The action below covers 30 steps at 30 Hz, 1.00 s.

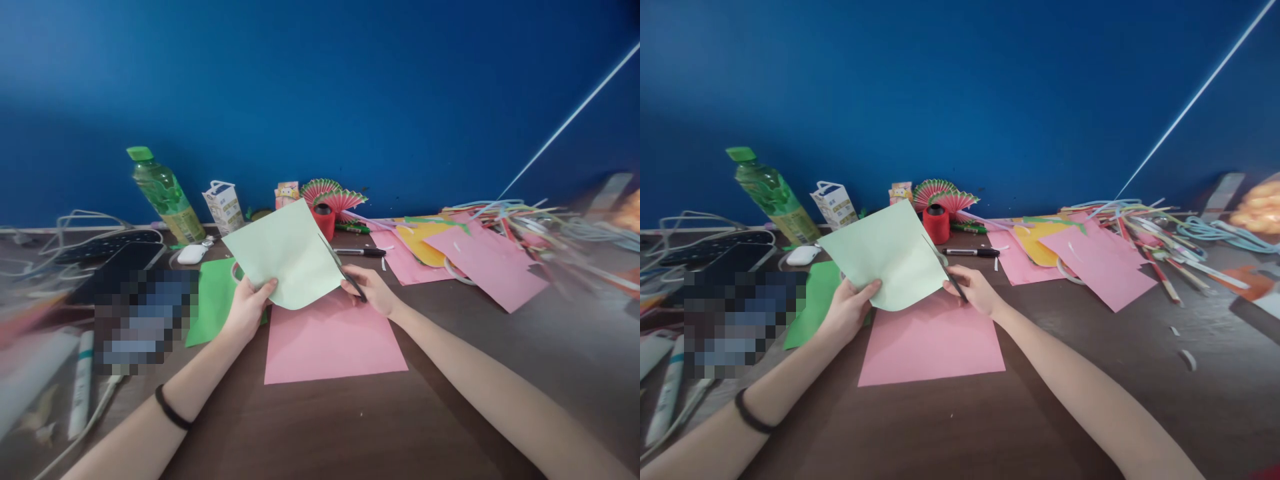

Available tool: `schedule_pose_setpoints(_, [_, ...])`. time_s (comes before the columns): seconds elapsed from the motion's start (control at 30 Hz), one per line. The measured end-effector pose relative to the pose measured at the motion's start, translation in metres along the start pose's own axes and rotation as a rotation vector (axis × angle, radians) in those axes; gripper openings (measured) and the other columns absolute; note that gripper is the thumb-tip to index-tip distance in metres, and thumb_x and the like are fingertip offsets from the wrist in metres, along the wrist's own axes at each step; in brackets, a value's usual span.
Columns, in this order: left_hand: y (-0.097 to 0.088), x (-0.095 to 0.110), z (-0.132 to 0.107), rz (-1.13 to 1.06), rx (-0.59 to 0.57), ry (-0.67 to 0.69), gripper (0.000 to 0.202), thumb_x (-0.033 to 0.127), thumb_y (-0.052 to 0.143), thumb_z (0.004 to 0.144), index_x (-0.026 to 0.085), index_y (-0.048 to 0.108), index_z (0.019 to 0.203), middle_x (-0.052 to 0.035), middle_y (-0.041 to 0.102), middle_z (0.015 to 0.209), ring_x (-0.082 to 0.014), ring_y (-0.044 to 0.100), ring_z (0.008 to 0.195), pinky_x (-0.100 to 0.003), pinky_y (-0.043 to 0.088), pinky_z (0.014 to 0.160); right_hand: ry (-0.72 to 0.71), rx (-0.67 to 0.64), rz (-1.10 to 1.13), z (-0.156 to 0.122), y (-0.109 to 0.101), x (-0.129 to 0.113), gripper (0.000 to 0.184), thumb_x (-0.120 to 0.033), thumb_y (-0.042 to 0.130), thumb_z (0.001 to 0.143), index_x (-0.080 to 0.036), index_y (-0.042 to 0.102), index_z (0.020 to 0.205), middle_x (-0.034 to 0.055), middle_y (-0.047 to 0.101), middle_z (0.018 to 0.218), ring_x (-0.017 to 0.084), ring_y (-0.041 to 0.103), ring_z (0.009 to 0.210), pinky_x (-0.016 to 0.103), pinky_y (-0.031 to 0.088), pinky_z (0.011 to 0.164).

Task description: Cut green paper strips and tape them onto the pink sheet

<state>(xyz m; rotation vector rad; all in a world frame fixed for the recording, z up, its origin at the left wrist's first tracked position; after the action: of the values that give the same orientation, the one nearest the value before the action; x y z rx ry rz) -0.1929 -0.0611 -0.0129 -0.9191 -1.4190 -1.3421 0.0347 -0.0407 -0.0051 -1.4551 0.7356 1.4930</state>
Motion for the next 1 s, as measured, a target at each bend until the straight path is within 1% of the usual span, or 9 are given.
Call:
schedule_pose_setpoints(0.17, [-0.0016, -0.0018, 0.0013, 0.017, -0.005, 0.006, 0.049, 0.027, 0.071, 0.063, 0.015, 0.055, 0.107, -0.01, 0.067, 0.102, -0.0275, 0.06, 0.099, -0.038, 0.051, 0.083, 0.003, -0.002, -0.015, 0.0001, 0.0002, -0.0006, 0.03, -0.041, 0.058, 0.075, -0.015, 0.058, 0.091, -0.0023, 0.044, 0.071, 0.005, 0.043, 0.045, 0.021, 0.035, 0.041])
schedule_pose_setpoints(0.37, [-0.0008, -0.0013, 0.0006, 0.009, 0.007, -0.009, 0.049, 0.028, 0.072, 0.062, 0.016, 0.056, 0.107, -0.0097, 0.067, 0.102, -0.0274, 0.061, 0.098, -0.039, 0.051, 0.084, 0.013, -0.007, 0.006, 0.0005, 0.0014, -0.0013, 0.032, -0.041, 0.058, 0.075, -0.015, 0.059, 0.092, -0.0041, 0.042, 0.063, 0.007, 0.044, 0.045, 0.022, 0.036, 0.041])
schedule_pose_setpoints(0.5, [-0.0004, -0.0008, 0.0005, -0.004, 0.007, -0.013, 0.047, 0.027, 0.072, 0.062, 0.015, 0.057, 0.104, -0.0094, 0.067, 0.101, -0.0266, 0.061, 0.097, -0.038, 0.051, 0.084, 0.022, 0.004, 0.017, 0.0006, 0.0005, 0.0003, 0.032, -0.041, 0.06, 0.074, -0.015, 0.06, 0.092, -0.0039, 0.042, 0.064, 0.006, 0.045, 0.044, 0.022, 0.036, 0.041])
schedule_pose_setpoints(0.8, [-0.0003, -0.0001, -0.0006, -0.018, 0.008, -0.032, 0.053, 0.025, 0.073, 0.061, 0.015, 0.055, 0.11, -0.0103, 0.066, 0.106, -0.0258, 0.062, 0.095, -0.035, 0.053, 0.08, 0.024, 0.014, 0.012, 0.001, -0.0002, 0.0026, 0.037, -0.039, 0.061, 0.072, -0.014, 0.062, 0.1, -0.0018, 0.049, 0.071, 0.005, 0.045, 0.043, 0.023, 0.037, 0.042])
schedule_pose_setpoints(1.0, [0.0007, 0.0003, -0.0003, -0.013, 0.006, -0.022, 0.051, 0.026, 0.073, 0.061, 0.014, 0.055, 0.108, -0.0093, 0.067, 0.103, -0.0253, 0.062, 0.095, -0.034, 0.052, 0.08, 0.034, -0.007, 0.012, 0.0013, -0.001, 0.0038, 0.037, -0.039, 0.061, 0.072, -0.014, 0.062, 0.101, -0.0027, 0.049, 0.064, 0.007, 0.046, 0.042, 0.023, 0.036, 0.043])
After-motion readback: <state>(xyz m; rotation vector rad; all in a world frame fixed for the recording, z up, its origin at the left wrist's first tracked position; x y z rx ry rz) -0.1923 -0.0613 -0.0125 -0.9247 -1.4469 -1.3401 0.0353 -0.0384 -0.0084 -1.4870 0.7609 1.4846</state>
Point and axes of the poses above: each hand's wrist, its own z-axis towards the middle knuckle, its own y-axis out of the palm, x = y × z, the point moved 3 cm from there along z, towards the middle knuckle
